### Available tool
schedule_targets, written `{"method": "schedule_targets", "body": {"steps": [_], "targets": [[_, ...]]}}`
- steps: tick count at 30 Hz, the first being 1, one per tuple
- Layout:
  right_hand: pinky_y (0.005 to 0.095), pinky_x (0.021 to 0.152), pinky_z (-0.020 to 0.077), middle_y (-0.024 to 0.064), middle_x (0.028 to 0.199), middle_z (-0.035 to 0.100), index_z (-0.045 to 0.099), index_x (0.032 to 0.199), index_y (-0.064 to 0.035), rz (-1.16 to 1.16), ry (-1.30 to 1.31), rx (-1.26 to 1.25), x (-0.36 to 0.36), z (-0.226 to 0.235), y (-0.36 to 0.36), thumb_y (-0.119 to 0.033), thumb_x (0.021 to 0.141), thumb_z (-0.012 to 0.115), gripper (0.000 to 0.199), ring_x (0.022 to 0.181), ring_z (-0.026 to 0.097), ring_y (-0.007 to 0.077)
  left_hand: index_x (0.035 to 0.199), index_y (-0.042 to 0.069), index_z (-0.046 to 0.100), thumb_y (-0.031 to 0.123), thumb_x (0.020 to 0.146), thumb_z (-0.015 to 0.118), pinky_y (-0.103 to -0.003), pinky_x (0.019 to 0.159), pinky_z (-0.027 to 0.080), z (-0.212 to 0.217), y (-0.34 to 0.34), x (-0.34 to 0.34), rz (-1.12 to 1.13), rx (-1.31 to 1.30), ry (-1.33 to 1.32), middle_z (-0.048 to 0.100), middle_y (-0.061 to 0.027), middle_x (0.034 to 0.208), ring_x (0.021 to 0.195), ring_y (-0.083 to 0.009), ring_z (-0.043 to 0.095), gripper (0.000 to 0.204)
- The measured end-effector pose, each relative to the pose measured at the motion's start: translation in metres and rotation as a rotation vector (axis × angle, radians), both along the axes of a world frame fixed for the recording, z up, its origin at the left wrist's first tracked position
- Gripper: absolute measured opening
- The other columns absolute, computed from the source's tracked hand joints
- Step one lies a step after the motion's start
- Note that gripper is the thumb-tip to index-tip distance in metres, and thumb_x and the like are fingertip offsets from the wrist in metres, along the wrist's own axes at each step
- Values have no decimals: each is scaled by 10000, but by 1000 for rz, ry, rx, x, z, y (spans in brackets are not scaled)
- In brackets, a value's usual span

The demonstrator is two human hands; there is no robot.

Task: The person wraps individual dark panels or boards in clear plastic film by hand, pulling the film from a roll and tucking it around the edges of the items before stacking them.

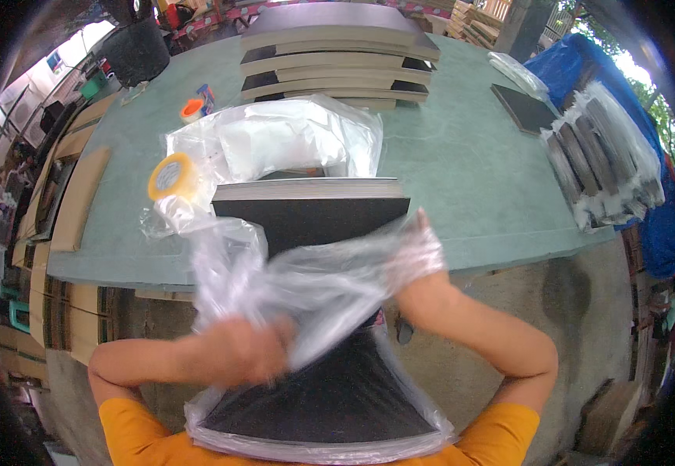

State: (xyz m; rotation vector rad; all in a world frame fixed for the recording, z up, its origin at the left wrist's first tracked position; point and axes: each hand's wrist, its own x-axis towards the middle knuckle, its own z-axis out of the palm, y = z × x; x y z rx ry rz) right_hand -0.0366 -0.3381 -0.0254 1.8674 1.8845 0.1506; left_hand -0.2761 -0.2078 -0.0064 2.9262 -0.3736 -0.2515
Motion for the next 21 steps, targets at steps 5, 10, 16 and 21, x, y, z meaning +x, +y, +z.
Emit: {"method": "schedule_targets", "body": {"steps": [5, 10, 16, 21], "targets": [[447, 900, 325, 133, 1012, 553, 562, 961, -71, 123, 319, 65, -3, -3, -14, -161, 720, 511, 262, 1024, 481, 261, 831, 48, 575, 133, 747, 502, -283, 544, 468, -43, 25, -19, 424, 236, 248, 591, -57, 638, 656, -202, 598, 141], [361, 651, 456, 130, 825, 558, 540, 847, -35, -274, 892, 740, 6, 45, 6, -46, 585, 600, 268, 783, 562, 263, 777, 33, 594, 138, 717, 591, -303, 574, 468, -45, 42, -61, 675, -235, 174, 609, -111, 690, 613, -218, 587, 121], [369, 791, 425, 123, 913, 567, 549, 962, -45, -21, 840, 643, -26, -2, 14, 69, 542, 517, 437, 877, 536, 280, 1006, 13, 526, -3, 683, 531, -326, 678, 458, -27, 116, -37, 1177, -234, -765, 559, -139, 908, 737, -258, 571, 323], [369, 799, 414, 119, 939, 561, 519, 1081, -30, -145, 420, 1057, 10, -4, 14, 138, 504, 465, 604, 906, 515, 282, 1208, 132, 415, -107, 601, 465, -351, 726, 449, -14, 93, 3, 934, -110, -535, 428, -135, 1111, 869, -266, 523, 654]]}}
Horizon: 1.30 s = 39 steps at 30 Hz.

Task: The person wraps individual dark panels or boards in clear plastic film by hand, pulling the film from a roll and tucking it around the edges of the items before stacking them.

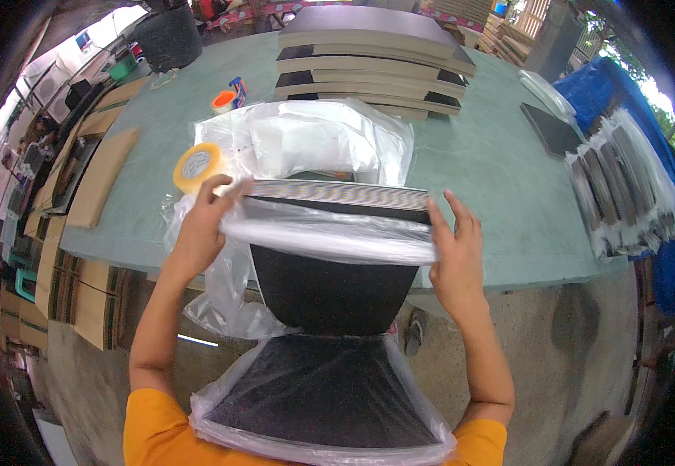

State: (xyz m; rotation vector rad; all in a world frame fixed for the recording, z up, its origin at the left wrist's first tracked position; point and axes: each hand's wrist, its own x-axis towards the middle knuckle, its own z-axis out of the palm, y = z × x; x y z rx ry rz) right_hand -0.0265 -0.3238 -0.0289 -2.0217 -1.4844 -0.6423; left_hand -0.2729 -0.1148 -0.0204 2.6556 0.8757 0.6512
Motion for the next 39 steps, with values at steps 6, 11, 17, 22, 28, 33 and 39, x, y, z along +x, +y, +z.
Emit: {"method": "schedule_targets", "body": {"steps": [6, 11, 17, 22, 28, 33, 39], "targets": [[291, 655, 463, 122, 863, 600, 612, 926, 4, 316, 741, -76, 12, 8, -53, 120, 608, 554, 344, 759, 575, 192, 995, 102, 601, -167, 561, 495, -307, 661, 459, 6, -19, -30, -205, -84, -176, 551, -100, 899, 785, -199, 554, 522], [205, 545, 442, 66, 778, 613, 608, 895, 4, 697, 1601, -484, 50, -66, -84, -220, 614, 703, 372, 667, 566, 98, 978, -61, 544, -24, 634, 613, -215, 352, 341, -45, -16, -75, -493, -1674, -324, 519, -84, 564, 384, -114, 442, 352], [340, 695, 443, 123, 921, 591, 525, 946, -2, -129, 2152, -294, -16, -253, -112, -107, 734, 530, 236, 824, 569, 239, 993, -28, 520, 56, 714, 565, -258, 395, 349, -265, -60, -111, 218, -2091, -273, 513, -89, 626, 426, -131, 439, 295], [343, 642, 435, 144, 851, 590, 504, 930, 9, -176, 1481, -655, -27, -277, -101, -104, 738, 511, 223, 758, 570, 239, 902, -10, 557, 99, 730, 578, -276, 474, 399, -294, -79, -96, 376, -1743, -158, 556, -75, 677, 494, -149, 491, 205], [386, 592, 432, 197, 698, 562, 475, 817, 24, -261, 1073, -378, -67, -271, -93, -52, 730, 469, 116, 652, 568, 337, 792, 11, 602, 150, 749, 594, -299, 569, 460, -269, -99, -89, 278, -1144, -9, 607, -58, 738, 576, -170, 554, 146], [315, 602, 418, 113, 695, 545, 506, 783, -6, -84, 1049, -159, -37, -190, -79, -76, 748, 532, 83, 634, 528, 221, 728, 15, 615, 113, 701, 620, -285, 549, 428, -219, -65, -100, 259, -691, 44, 606, -59, 676, 579, -116, 527, 102], [454, 988, 192, 232, 1297, 286, 336, 1258, -2, 1816, 1238, -888, -75, -35, -64, -422, 869, 349, 572, 1224, 253, 344, 863, 33, 599, 45, 653, 603, -338, 655, 440, -35, -77, -63, -785, -1084, 67, 586, -119, 760, 718, -257, 562, 210]]}}
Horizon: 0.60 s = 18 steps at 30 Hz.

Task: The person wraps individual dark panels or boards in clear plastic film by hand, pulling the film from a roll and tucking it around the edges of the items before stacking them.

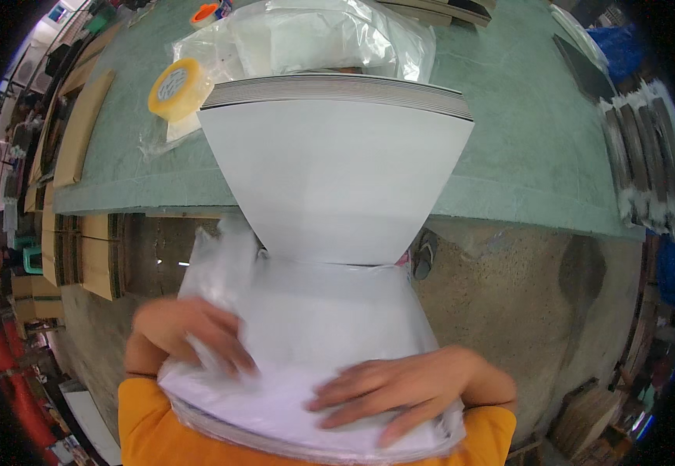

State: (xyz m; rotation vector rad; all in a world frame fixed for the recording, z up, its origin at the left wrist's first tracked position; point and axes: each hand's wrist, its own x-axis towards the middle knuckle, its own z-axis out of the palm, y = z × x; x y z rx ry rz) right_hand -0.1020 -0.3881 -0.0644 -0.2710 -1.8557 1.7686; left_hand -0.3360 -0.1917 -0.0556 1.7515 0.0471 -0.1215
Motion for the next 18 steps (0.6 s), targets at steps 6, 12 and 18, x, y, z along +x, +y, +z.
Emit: {"method": "schedule_targets", "body": {"steps": [6, 12, 18], "targets": [[429, 1003, 132, 192, 1327, 247, 289, 1294, -90, -445, -908, -261, -1, -167, -27, -506, 829, 382, 630, 1260, 163, 301, 899, 20, 569, 21, 680, 552, -369, 732, 436, -174, -45, 0, 194, 401, 305, 569, -179, 884, 853, -328, 539, 220], [318, 801, 393, 148, 1009, 553, 521, 1046, 10, -655, -573, -484, 6, -93, 56, -363, 791, 548, 452, 947, 510, 194, 852, 4, 553, 38, 759, 522, -308, 644, 435, -89, -29, 100, 529, 178, -59, 562, -111, 768, 688, -188, 546, 104], [250, 709, 419, 69, 886, 577, 548, 929, 21, -761, -205, -595, 30, -34, 67, -143, 736, 646, 271, 818, 521, 100, 748, 35, 546, 261, 875, 431, -215, 484, 377, 24, 30, 107, 938, -69, -81, 533, -28, 678, 551, -68, 478, 284]]}}
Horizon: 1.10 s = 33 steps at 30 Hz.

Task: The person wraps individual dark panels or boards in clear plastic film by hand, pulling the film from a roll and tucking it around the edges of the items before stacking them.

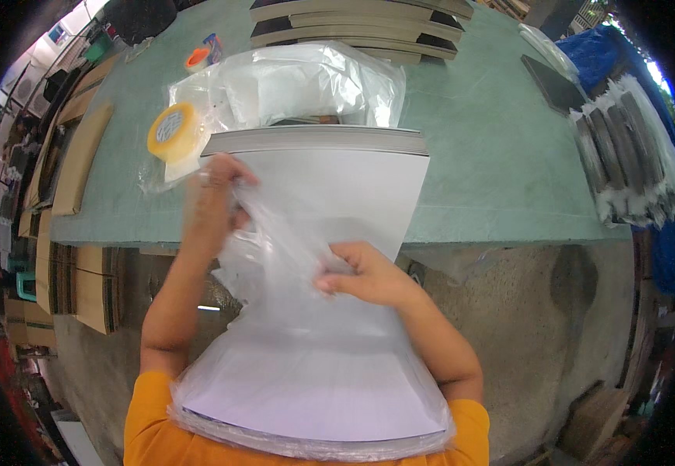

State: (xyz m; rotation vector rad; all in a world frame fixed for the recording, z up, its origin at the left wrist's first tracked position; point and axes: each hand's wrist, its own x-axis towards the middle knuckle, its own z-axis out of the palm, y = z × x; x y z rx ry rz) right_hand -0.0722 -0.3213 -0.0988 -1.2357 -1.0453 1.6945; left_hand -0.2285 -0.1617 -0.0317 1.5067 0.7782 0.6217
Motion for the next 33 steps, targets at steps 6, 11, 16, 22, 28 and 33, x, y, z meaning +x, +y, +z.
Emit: {"method": "schedule_targets", "body": {"steps": [6, 11, 16, 22, 28, 33], "targets": [[226, 642, 429, 39, 840, 574, 546, 930, 20, 107, 10, 237, -6, -2, -2, -73, 731, 641, 240, 755, 520, 72, 826, 20, 551, 340, 839, 490, -176, 447, 354, -27, -2, -11, -271, 15, 143, 530, -34, 755, 498, -59, 427, 326], [203, 617, 415, 17, 862, 550, 535, 960, 7, -85, 148, 112, -4, 8, -14, -62, 698, 674, 304, 749, 489, 53, 1032, 61, 538, 323, 792, 570, -239, 610, 434, -61, -22, -29, -820, 121, 148, 569, -70, 875, 704, -114, 533, 356], [181, 601, 402, 1, 827, 540, 531, 946, -3, -237, 154, 61, -10, -9, -37, -53, 683, 687, 310, 705, 476, 46, 968, 40, 564, 247, 750, 634, -245, 705, 441, -65, -24, -25, -417, -84, 301, 578, -73, 906, 833, -134, 532, 309], [219, 623, 450, 51, 755, 595, 584, 840, 18, -451, 21, 43, -2, 5, -34, -64, 662, 700, 228, 689, 554, 102, 885, 17, 538, 247, 749, 634, -261, 593, 428, -53, -17, -19, -645, 113, 352, 569, -90, 833, 690, -132, 508, 284], [200, 534, 397, 23, 684, 571, 562, 707, -21, -460, 99, 14, 7, 14, -31, -167, 739, 653, 174, 603, 505, 69, 733, 15, 566, 140, 687, 665, -245, 594, 415, -27, -28, -19, -84, 438, 222, 557, -55, 670, 611, -129, 495, 166], [228, 539, 421, 39, 682, 569, 555, 690, -26, -558, 375, 151, -19, 20, -12, -260, 754, 632, 255, 596, 518, 88, 718, 19, 561, 223, 720, 658, -266, 536, 410, -14, -56, -7, -537, 288, -21, 544, -93, 644, 572, -149, 505, 225]]}}
